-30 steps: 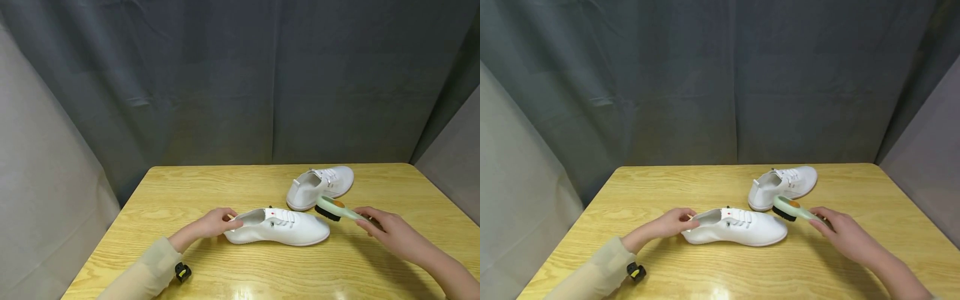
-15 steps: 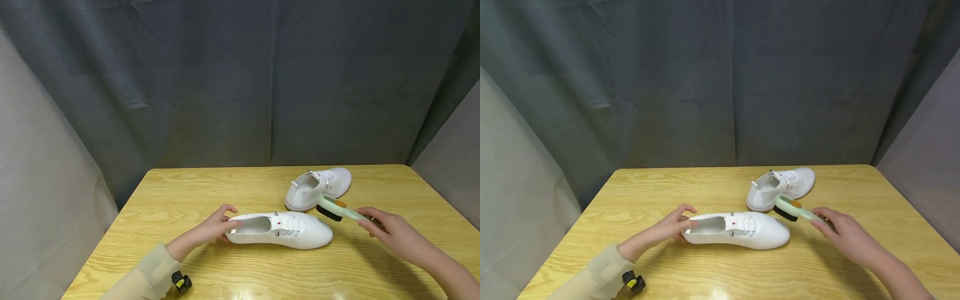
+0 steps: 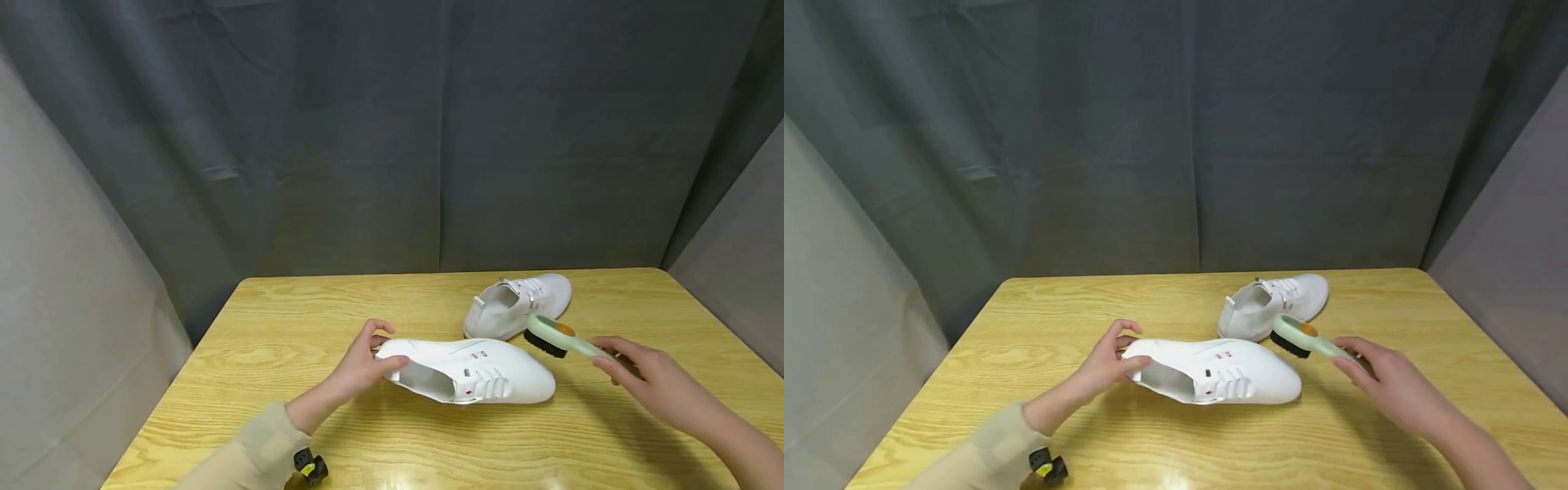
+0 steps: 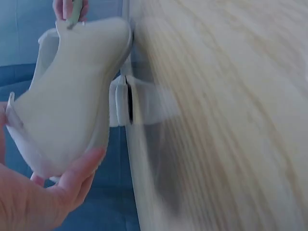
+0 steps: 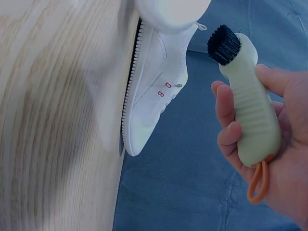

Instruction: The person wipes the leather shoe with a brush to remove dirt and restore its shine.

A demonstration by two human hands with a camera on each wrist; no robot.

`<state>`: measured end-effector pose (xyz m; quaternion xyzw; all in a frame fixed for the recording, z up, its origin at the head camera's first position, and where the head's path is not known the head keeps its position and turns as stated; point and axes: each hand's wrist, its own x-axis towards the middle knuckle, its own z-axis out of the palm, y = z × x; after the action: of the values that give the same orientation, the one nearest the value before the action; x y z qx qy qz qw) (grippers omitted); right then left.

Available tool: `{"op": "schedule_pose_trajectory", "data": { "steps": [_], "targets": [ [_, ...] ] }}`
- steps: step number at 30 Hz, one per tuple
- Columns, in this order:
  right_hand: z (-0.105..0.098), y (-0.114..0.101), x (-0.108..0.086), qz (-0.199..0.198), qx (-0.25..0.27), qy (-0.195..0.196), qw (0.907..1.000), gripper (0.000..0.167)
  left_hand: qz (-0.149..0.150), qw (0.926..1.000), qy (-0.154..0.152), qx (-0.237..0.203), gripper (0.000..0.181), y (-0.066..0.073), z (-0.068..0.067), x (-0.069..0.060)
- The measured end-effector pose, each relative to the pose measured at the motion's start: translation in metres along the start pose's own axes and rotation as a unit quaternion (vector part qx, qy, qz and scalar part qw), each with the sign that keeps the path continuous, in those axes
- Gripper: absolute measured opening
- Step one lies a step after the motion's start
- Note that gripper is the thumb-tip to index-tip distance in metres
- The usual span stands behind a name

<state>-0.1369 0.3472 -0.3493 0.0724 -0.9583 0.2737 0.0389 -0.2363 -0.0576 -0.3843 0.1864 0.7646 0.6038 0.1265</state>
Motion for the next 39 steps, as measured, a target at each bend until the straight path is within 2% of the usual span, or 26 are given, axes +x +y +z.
{"op": "schedule_pose_trajectory", "data": {
  "steps": [4,10,12,15,20,22,27,31,39],
  "targets": [
    [-0.001,-0.001,0.001,-0.004,0.000,0.005,1.0000,0.035,0.023,0.9996,0.005,0.017,0.051,-0.001,0.007,0.003],
    [-0.001,-0.001,0.002,-0.011,0.005,0.009,0.9999,0.034,0.024,0.9953,-0.015,0.093,0.072,-0.001,0.008,0.002],
    [-0.001,-0.002,0.002,-0.015,0.008,0.013,0.9998,0.033,0.022,0.9940,-0.023,0.105,0.074,-0.002,0.007,0.002],
    [-0.002,-0.004,0.003,-0.019,0.010,0.013,0.9997,0.034,0.018,0.9940,-0.037,0.102,0.072,-0.003,0.005,0.001],
    [-0.003,-0.010,0.004,-0.015,0.005,0.007,0.9998,0.036,0.010,0.9949,-0.070,0.071,0.067,-0.007,0.003,-0.001],
    [-0.002,-0.012,0.005,-0.017,0.005,0.004,0.9998,0.036,0.009,0.9947,-0.086,0.055,0.070,-0.008,0.002,-0.002],
    [0.001,-0.019,0.007,-0.027,0.012,0.000,0.9996,0.035,0.037,0.9910,-0.121,0.045,0.083,-0.009,-0.003,-0.004],
    [0.001,-0.023,0.009,-0.033,0.013,0.000,0.9994,0.035,0.058,0.9873,-0.139,0.051,0.083,-0.012,-0.007,-0.002],
    [0.004,-0.034,0.011,-0.072,0.021,0.014,0.9971,0.030,0.077,0.9837,-0.151,0.060,0.084,-0.016,-0.007,-0.003]
  ]
}}
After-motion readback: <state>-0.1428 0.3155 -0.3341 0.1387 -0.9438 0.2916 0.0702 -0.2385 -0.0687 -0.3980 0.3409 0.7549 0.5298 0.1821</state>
